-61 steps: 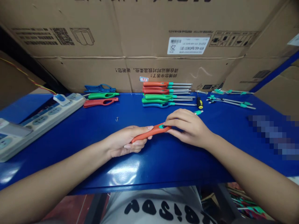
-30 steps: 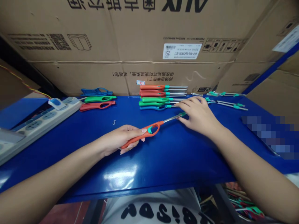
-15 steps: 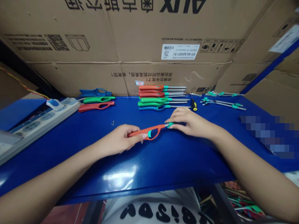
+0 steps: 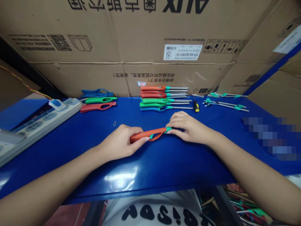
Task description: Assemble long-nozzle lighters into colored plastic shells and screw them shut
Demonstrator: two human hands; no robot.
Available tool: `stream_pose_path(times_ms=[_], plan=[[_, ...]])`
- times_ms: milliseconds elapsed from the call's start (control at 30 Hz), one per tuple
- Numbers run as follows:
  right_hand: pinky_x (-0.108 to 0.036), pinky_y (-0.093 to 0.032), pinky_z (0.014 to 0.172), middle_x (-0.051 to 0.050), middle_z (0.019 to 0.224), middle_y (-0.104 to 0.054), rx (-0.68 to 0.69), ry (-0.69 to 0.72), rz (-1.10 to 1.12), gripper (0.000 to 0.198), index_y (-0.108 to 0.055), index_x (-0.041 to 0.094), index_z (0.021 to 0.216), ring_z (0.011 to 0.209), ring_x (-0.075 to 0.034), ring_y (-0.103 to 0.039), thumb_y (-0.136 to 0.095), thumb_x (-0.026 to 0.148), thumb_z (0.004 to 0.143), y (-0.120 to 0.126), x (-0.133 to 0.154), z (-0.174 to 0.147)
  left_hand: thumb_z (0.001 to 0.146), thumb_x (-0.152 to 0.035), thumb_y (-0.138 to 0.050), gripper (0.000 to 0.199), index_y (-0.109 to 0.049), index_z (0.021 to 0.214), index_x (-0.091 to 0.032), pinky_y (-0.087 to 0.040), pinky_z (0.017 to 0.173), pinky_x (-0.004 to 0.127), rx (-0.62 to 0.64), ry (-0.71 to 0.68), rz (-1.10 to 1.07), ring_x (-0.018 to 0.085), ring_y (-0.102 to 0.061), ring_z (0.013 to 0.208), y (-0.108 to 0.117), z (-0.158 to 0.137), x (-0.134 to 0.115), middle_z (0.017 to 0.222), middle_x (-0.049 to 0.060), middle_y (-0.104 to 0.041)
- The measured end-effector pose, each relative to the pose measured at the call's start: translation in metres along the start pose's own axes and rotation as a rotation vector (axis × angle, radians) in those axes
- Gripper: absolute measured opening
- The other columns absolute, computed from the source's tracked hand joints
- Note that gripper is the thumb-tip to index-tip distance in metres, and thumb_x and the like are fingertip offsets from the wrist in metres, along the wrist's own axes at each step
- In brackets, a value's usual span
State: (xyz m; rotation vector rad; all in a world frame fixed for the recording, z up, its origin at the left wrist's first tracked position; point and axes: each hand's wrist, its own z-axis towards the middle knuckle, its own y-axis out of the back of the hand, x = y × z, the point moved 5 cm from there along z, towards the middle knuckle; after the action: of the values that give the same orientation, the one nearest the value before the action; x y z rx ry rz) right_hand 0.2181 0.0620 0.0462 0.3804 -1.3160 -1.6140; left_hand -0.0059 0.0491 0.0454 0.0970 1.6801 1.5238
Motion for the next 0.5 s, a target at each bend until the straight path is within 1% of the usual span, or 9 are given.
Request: stream_pose_path(times_ms=[200,300,400,500], plan=[[-0.038,-0.05,0.08,-0.01,0.088,-0.073,-0.14,0.161,-0.155,0.02,-0.071,0.011,0.102,0.088,-0.023,-0.058,-0.058,0.025,0.098,0.0,0.015,0.0,0.092,-0.044,-0.057,0.035,-0.073,0.083,-0.015,-0.027,0.048,0.022,0.008,0.045,-0.131,0.008,-0.037,0.048,-0.006,-0.003,0.002,0.055,-0.004,-0.051],[-0.038,-0.05,0.076,-0.011,0.086,-0.072,-0.196,0.212,-0.222,0.018,-0.07,0.01,0.099,0.086,-0.023,-0.058,-0.057,0.022,0.098,0.0,0.023,-0.001,0.091,-0.047,-0.057,0.039,-0.072,0.079,-0.014,-0.025,0.047,0.022,0.023,0.094,-0.212,0.009,-0.035,0.049,-0.008,-0.002,0.002,0.055,-0.004,-0.048],[-0.038,-0.049,0.075,-0.011,0.084,-0.071,-0.2,0.22,-0.254,0.018,-0.07,0.01,0.096,0.085,-0.023,-0.059,-0.056,0.02,0.097,-0.001,0.028,-0.001,0.09,-0.049,-0.056,0.042,-0.069,0.074,-0.013,-0.024,0.047,0.022,0.043,0.123,-0.266,0.009,-0.033,0.05,-0.01,-0.002,0.001,0.055,-0.004,-0.043],[-0.038,-0.049,0.075,-0.011,0.083,-0.069,-0.178,0.187,-0.237,0.018,-0.07,0.011,0.095,0.085,-0.023,-0.059,-0.055,0.02,0.098,-0.003,0.029,0.0,0.09,-0.048,-0.057,0.042,-0.065,0.069,-0.014,-0.023,0.047,0.022,0.053,0.113,-0.257,0.008,-0.032,0.05,-0.01,-0.003,0.0,0.054,-0.005,-0.04]])
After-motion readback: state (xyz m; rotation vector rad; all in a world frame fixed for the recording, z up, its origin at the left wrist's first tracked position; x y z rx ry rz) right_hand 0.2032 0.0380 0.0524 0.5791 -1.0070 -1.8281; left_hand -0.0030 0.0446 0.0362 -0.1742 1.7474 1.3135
